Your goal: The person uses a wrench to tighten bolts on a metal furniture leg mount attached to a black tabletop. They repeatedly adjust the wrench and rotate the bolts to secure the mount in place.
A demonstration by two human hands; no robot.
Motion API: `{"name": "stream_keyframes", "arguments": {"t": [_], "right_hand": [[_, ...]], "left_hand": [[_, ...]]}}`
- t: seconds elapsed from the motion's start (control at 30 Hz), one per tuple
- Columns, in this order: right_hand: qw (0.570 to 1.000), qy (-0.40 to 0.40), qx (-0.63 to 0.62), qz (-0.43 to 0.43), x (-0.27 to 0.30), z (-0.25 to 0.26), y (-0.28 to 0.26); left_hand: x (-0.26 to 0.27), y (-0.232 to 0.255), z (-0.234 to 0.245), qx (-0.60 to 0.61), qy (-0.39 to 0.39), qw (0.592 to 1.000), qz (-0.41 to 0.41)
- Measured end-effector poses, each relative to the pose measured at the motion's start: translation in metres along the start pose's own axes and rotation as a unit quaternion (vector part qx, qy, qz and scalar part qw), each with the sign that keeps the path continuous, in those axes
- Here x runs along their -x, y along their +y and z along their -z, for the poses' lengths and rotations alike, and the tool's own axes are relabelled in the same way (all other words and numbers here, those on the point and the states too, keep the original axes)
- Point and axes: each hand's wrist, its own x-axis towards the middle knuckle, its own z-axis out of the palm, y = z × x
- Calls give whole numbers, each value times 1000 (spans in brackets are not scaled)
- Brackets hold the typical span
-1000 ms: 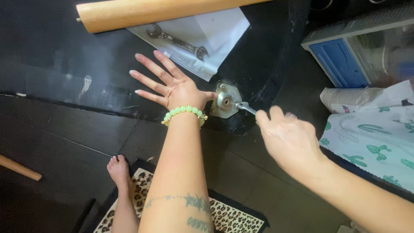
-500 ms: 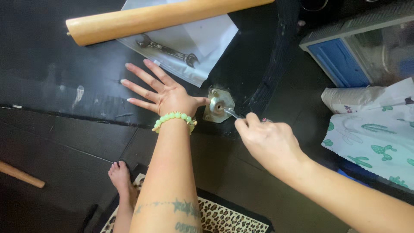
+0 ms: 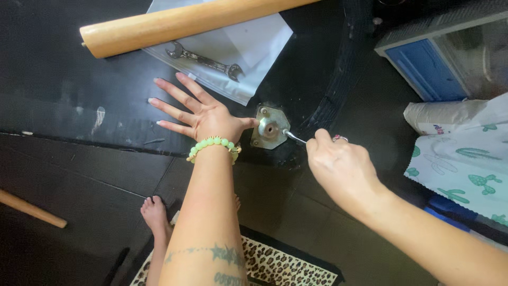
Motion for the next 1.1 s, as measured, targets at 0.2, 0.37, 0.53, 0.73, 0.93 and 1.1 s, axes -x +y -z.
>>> {"name": "stream_keyframes", "arguments": {"t": [0.2,0.37,0.53,0.73,0.93,1.1], "right_hand": [[998,51,34,-31,0,1,-10],[993,91,58,-42,0,8,-20],[995,92,38,5,-3,9,-14],[992,-51,-114,-17,0,5,-2],[981,-46,-170,-81,-3,-1,3],[993,-53,-104,-15,-4,1,-4]], "left_hand": [[4,2,2,-8,9,1000,4],[1,2,1,-14,-1,1000,8],[1,-1,-7,-9,28,1000,-12],[-2,-1,-9,-30,28,999,-2],[-1,-1,-10,-35,33,999,-6],[-1,2,-6,-42,18,999,2]]}}
